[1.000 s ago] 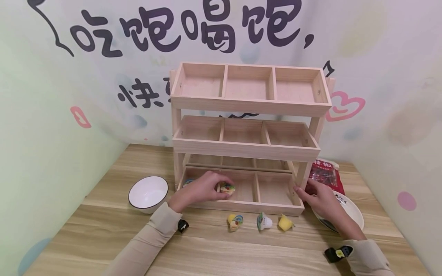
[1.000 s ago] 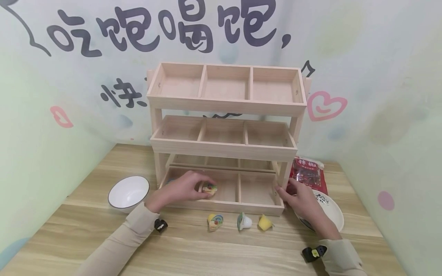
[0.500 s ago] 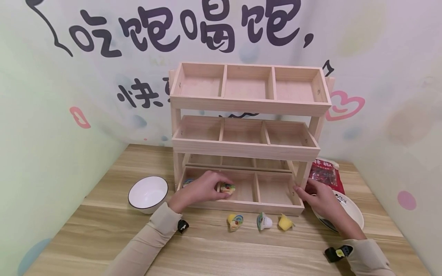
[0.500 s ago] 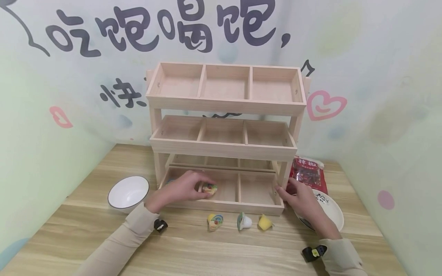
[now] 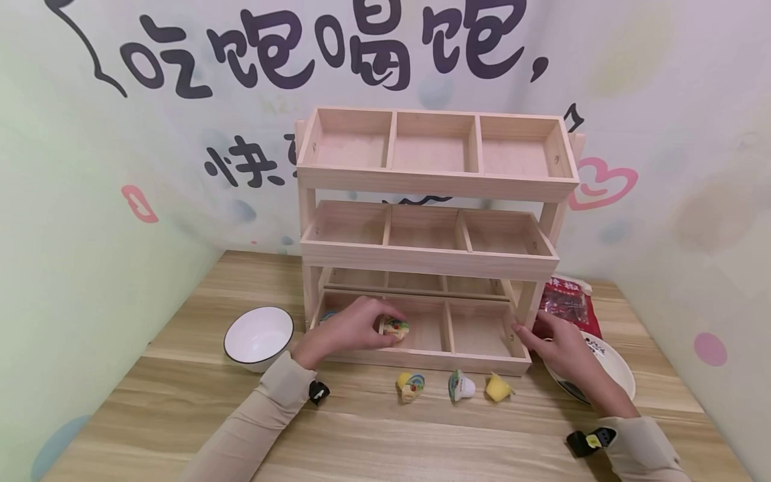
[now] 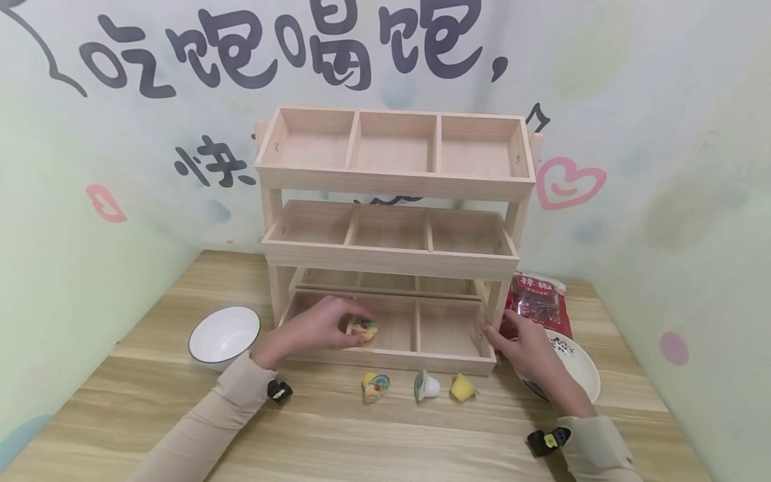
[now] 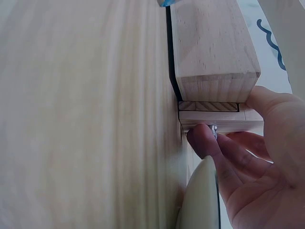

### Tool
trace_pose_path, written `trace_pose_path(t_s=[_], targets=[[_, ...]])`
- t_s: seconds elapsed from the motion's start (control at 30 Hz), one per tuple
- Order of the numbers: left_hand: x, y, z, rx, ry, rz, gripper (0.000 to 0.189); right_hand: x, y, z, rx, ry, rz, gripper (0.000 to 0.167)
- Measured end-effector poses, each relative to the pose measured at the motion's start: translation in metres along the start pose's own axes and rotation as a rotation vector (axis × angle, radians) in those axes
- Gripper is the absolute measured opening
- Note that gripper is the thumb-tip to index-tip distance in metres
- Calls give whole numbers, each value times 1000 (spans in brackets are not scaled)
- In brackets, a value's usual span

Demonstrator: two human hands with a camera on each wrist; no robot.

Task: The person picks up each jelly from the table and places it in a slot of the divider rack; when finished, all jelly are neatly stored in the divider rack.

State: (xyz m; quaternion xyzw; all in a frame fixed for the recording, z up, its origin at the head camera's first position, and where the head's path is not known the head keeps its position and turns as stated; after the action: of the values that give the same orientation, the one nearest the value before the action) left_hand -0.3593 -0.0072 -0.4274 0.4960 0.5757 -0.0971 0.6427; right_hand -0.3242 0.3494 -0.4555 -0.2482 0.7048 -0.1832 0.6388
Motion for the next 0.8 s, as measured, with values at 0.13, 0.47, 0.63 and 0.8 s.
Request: trace_pose_path(t_s=[0.13, 0.47, 0.63, 0.8], targets=[[0, 1, 0, -16, -5, -1, 31, 0, 0, 0, 0, -3, -3, 62], [1, 4, 0, 25, -1, -33, 32, 0, 0, -1, -4, -1, -9, 62], [0, 10, 3, 66, 4, -76, 34, 1, 0, 0, -5, 1, -10, 63], [-5, 25, 12, 123, 73, -103, 33, 1, -1, 0, -2, 1, -10, 63]])
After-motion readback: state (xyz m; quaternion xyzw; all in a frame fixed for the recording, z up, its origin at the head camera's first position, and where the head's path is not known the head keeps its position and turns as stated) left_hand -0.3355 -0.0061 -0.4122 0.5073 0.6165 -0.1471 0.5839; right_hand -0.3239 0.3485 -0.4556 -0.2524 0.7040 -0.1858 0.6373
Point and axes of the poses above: each hand's wrist, its own z-axis away from the middle knuckle, its own x-axis out of the palm, y = z × x, the point moved 8 cm from there along -z, towards the middle knuckle, and after that the axes turned 2 degrees about x, right-handed, at the moved point
